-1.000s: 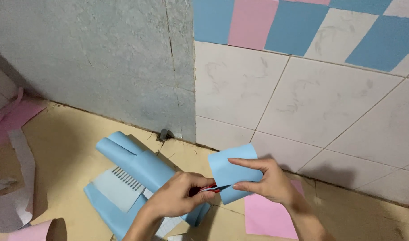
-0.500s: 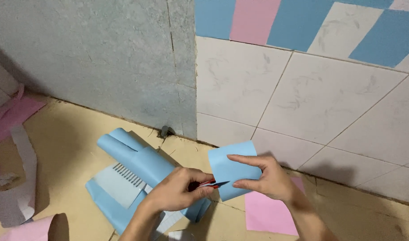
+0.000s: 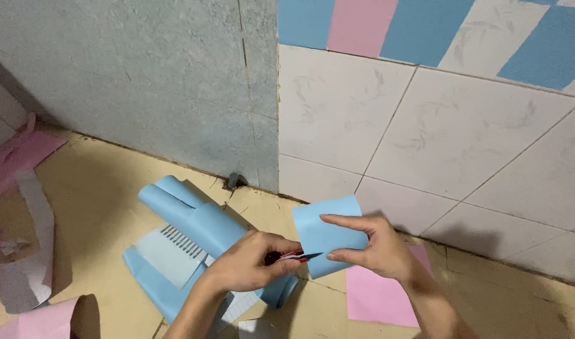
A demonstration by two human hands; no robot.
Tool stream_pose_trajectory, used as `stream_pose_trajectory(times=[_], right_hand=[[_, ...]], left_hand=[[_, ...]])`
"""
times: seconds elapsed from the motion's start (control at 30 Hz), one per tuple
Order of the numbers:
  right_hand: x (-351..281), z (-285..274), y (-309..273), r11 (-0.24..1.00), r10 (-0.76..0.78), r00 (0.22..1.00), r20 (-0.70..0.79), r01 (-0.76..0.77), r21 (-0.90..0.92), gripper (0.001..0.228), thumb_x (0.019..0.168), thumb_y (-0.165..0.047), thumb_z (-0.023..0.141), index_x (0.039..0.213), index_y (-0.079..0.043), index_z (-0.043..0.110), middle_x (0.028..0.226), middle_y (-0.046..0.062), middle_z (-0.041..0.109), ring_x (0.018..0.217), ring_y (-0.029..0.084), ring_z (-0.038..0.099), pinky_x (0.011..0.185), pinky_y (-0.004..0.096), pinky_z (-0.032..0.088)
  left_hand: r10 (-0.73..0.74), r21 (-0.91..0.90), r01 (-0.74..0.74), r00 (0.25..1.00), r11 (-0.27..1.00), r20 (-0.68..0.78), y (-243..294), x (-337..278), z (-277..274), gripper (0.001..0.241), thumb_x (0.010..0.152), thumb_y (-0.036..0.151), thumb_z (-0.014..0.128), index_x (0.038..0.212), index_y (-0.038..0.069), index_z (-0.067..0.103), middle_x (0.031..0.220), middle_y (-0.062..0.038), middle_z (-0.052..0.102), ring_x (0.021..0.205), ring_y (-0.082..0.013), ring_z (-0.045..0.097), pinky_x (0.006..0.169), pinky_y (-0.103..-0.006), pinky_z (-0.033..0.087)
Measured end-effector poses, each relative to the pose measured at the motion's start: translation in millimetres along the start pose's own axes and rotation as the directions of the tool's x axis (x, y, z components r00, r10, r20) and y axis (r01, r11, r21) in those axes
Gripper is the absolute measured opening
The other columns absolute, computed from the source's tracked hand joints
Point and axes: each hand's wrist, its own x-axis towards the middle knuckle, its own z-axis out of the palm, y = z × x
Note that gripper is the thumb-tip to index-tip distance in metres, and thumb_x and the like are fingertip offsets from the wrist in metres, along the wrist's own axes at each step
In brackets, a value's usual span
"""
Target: Cutting and applying small rectangular vinyl stickers to a tiled wall to create a decorative pattern.
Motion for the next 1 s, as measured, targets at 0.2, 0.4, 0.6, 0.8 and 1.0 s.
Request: stream_pose_trajectory(times=[0.2,0.4,0.6,0.8,1.0], right_hand=[[0.7,1.0,1.4,1.0,-0.018,1.0,-0.004,0.018,0.006,0.061,0.061,0.001,0.092,0.12,-0.007,0.08,0.061,0.001,0.067,0.052,0.01,0.05,0.047,0.024,0.044],[-0.5,5.9,2.1,0.973,0.208,0.969,-0.134,-0.191,0.128,0.064,0.058,0.005,0.094,0.119,-0.008,0.081,0.094,0.015,0.073,0.071,0.019,0.068,0.058,0.027,0.059],[-2.4,6.2,13.9,0.971,0.081,0.987,-0.142,-0.046,0.234,0.061,0.06,0.012,0.089,0.118,-0.002,0.078,0.102,0.017,0.075,0.08,0.021,0.069,0.067,0.029,0.062],[-2.8,5.6,12.3,0.972,0.106,0.984,-0.14,-0.073,0.223,0.06,0.061,0.011,0.089,0.119,-0.003,0.078,0.1,0.018,0.076,0.078,0.021,0.071,0.064,0.028,0.063],[-2.3,6.8,11.6,0.976,0.097,0.984,-0.15,-0.065,0.206,0.062,0.06,0.01,0.091,0.12,-0.002,0.078,0.101,0.018,0.076,0.08,0.021,0.071,0.068,0.028,0.064]], left_hand=[[0.003,-0.034,-0.003,1.0,0.999,-0.02,0.0,-0.6,0.5,0.017,0.088,0.018,0.072,0.099,0.011,0.083,0.063,0.0,0.068,0.051,-0.0121,0.051,0.051,-0.0292,0.04],[0.032,-0.045,-0.035,0.997,0.998,-0.065,-7.5,1.3,1.3,0.019,0.088,0.018,0.073,0.103,0.011,0.084,0.061,0.001,0.067,0.05,-0.0111,0.049,0.05,-0.0288,0.04],[0.04,-0.053,-0.043,0.998,0.998,-0.054,-8.6,0.6,-1.1,0.017,0.09,0.019,0.072,0.1,0.01,0.083,0.059,0.0,0.064,0.049,-0.0118,0.046,0.049,-0.0294,0.038],[0.017,-0.054,-0.018,0.999,0.998,-0.033,-7.8,-1.1,-3.8,0.02,0.091,0.022,0.071,0.102,0.011,0.083,0.062,0.001,0.067,0.05,-0.0114,0.048,0.05,-0.0289,0.037],[0.026,-0.089,-0.03,0.998,0.996,-0.05,-8.6,-1.9,-2.6,0.018,0.09,0.017,0.071,0.101,0.009,0.083,0.061,0.001,0.064,0.051,-0.0109,0.046,0.05,-0.0283,0.038]])
